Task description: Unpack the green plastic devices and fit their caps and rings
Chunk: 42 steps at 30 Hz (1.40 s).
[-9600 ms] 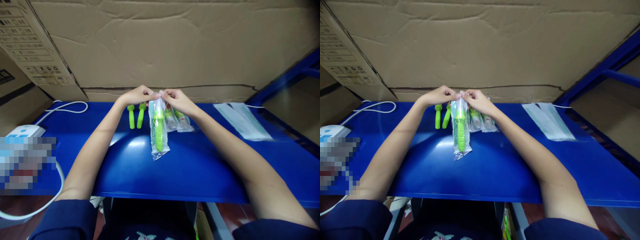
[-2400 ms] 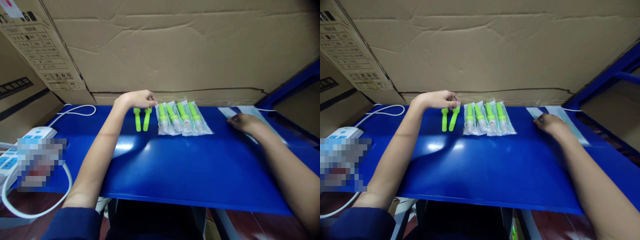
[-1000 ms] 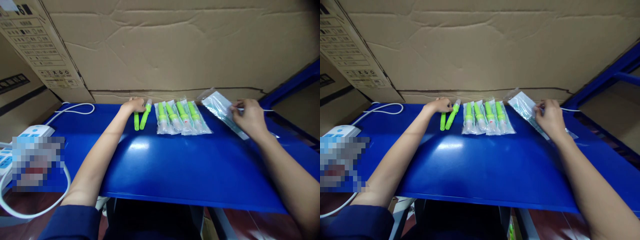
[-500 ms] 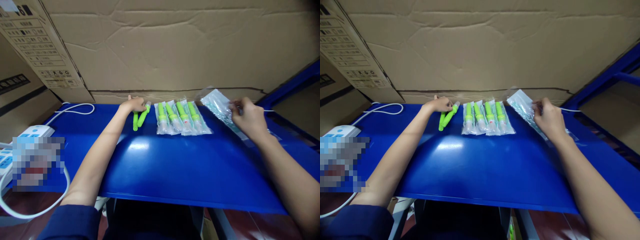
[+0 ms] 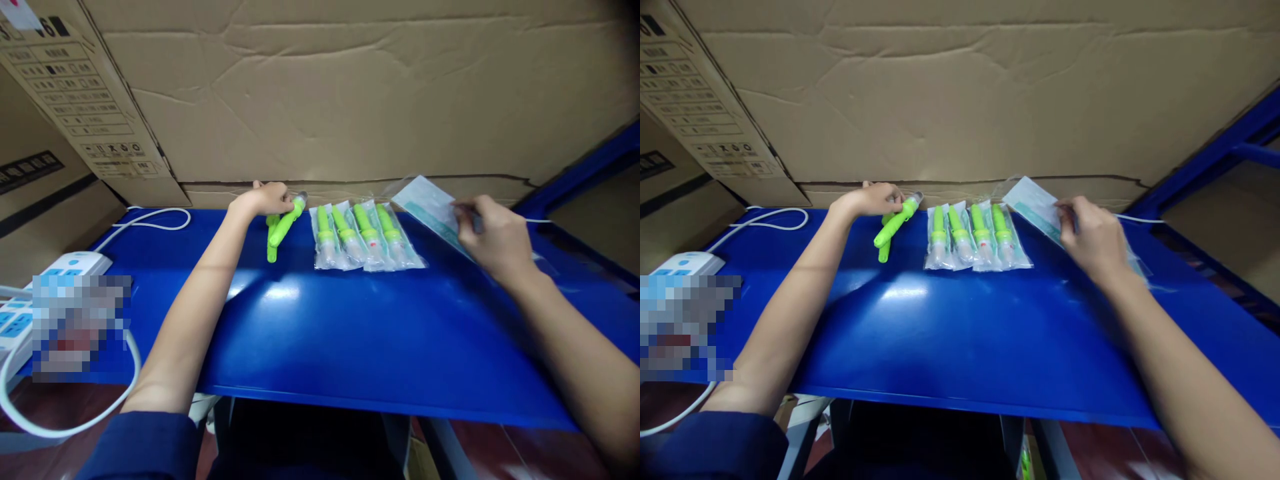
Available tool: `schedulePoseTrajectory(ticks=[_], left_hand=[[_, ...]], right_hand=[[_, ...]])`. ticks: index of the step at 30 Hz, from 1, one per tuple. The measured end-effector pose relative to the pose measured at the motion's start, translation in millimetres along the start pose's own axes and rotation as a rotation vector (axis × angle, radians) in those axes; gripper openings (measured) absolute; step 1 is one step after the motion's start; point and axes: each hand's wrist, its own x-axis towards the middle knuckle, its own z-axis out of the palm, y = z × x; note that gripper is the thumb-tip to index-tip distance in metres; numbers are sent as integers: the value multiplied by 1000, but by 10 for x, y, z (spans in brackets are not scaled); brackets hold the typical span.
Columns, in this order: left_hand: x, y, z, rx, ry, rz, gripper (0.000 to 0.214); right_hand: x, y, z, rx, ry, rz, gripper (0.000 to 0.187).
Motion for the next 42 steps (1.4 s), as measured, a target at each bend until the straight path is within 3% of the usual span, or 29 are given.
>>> schedulePoseTrajectory(ticks=[4,7,12,16,21,26,30,32,36,40,42], left_hand=[[-109,63,-145,-17,21,3,28],[-250,127,-292,-68,80,39,27],[-462,214,-467,-133,192,106,25],[-567,294,-511,-125,324,98,26],[-631,408,-519,-115,388,138,25],[-643,460,-529,-115,366,113,25],[-644,450,-531,-133,397,131,23],[-641,439,-521,-151,412,156,21],[-607,401,-467,-221,470,241,17],[-535,344,-393,-278,499,322,15],[-497,314,-362,-277,489,330,15]], right_hand=[[0,-142,-96,158,76,-38,22],[50,-319,-192,262,57,-32,21],[219,-678,-167,492,-190,-83,20],[307,-1010,-1,669,-275,69,7],[352,-1368,92,730,-517,219,7],[574,-1418,-7,786,-440,204,2],[710,-1363,-116,694,-573,203,6],[665,-1386,-136,633,-594,233,22],[415,-1538,-116,669,-467,296,70],[248,-1668,-128,678,-577,283,86],[253,-1681,-154,606,-570,244,94]])
